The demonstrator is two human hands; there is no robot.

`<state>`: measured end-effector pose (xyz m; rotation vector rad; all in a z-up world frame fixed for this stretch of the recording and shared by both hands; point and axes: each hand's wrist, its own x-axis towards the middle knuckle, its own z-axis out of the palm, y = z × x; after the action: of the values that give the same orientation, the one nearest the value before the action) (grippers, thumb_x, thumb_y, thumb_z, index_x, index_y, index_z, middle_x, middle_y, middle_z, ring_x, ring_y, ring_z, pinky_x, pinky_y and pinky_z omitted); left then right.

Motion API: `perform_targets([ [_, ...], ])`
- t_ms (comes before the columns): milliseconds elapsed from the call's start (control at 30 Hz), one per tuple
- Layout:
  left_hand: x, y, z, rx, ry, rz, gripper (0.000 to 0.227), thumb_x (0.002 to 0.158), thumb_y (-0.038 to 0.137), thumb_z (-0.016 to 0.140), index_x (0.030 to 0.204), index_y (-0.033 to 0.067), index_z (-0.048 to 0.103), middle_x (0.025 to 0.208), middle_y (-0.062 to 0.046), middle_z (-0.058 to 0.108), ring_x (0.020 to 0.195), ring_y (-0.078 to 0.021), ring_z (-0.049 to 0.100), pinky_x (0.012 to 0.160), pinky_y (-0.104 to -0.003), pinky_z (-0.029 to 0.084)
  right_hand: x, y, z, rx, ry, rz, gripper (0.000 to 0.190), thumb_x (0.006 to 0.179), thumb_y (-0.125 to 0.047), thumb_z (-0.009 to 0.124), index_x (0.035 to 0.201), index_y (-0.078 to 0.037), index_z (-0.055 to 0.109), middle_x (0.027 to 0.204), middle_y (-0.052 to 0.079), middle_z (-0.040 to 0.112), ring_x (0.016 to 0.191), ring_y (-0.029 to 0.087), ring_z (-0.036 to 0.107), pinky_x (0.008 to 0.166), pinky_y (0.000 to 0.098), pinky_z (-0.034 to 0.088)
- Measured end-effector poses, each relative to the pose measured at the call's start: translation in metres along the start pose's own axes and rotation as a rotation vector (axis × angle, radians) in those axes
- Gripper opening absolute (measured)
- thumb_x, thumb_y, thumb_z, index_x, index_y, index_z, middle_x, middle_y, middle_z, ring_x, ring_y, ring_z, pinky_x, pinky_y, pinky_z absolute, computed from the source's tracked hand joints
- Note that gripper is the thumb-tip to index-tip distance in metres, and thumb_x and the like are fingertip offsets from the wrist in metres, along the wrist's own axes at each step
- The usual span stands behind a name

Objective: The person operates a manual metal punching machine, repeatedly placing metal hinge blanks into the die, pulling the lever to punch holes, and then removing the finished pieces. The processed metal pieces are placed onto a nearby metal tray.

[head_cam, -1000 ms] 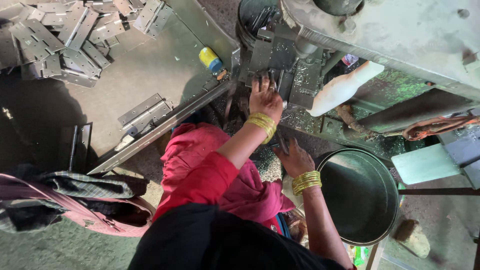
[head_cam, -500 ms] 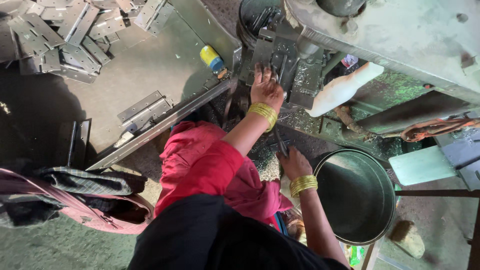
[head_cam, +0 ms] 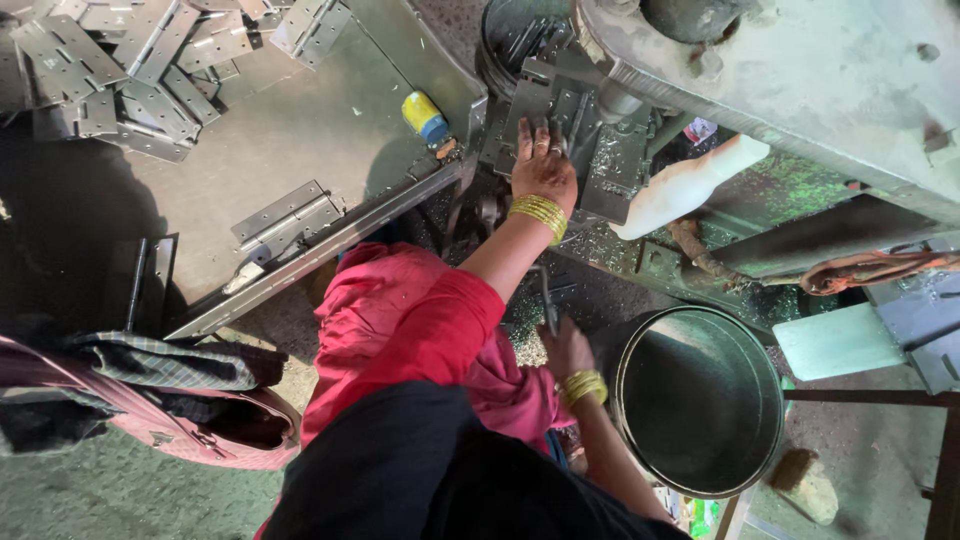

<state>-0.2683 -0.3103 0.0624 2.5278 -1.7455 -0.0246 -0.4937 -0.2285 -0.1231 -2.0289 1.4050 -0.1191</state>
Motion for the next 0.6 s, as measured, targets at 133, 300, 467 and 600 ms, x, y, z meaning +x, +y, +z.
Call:
perform_targets([
  [133, 0.002, -0.018, 0.005, 0.539, -0.110, -0.006, 0.055, 0.101, 0.011, 0.028, 0.151, -0.0030, 0.044, 0.171, -0.015, 0.015, 0.158, -0.0275, 0.008, 0.124, -0.058, 0.000, 0.000, -0.015, 0.017, -0.008, 0.030, -0.005, 0.050, 0.093, -0.049, 0.066, 0.113, -0.003, 0.064, 0.099, 0.029, 0.071, 0.097, 0.050, 0.067, 0.084, 0.0567, 0.051],
  [300, 0.027, -0.009, 0.010, 0.215, -0.210, -0.007, 0.057, 0.100, 0.012, 0.021, 0.155, 0.0044, 0.033, 0.171, -0.008, 0.010, 0.159, -0.0264, 0.008, 0.124, -0.062, -0.004, -0.001, -0.003, -0.026, -0.110, -0.057, -0.010, 0.050, 0.094, -0.050, 0.062, 0.106, -0.002, 0.063, 0.095, 0.027, 0.074, 0.093, 0.046, 0.072, 0.083, 0.0559, 0.053],
  [467, 0.064, -0.005, 0.007, 0.228, -0.108, -0.097, 0.058, 0.102, 0.014, 0.021, 0.158, 0.0018, 0.029, 0.170, -0.011, 0.012, 0.157, -0.0245, 0.008, 0.123, -0.060, -0.008, -0.003, -0.022, -0.010, -0.167, 0.100, -0.005, 0.057, 0.095, -0.050, 0.061, 0.129, -0.005, 0.056, 0.096, 0.031, 0.070, 0.092, 0.050, 0.068, 0.080, 0.0585, 0.051],
  [600, 0.046, -0.002, 0.026, 0.315, 0.063, -0.205, 0.059, 0.103, 0.018, 0.020, 0.160, 0.0039, 0.028, 0.167, -0.010, 0.015, 0.156, -0.0230, 0.009, 0.123, -0.058, -0.008, -0.026, 0.001, 0.011, -0.129, 0.087, -0.013, 0.051, 0.097, -0.051, 0.060, 0.108, -0.001, 0.062, 0.097, 0.030, 0.072, 0.098, 0.049, 0.068, 0.085, 0.0575, 0.052],
])
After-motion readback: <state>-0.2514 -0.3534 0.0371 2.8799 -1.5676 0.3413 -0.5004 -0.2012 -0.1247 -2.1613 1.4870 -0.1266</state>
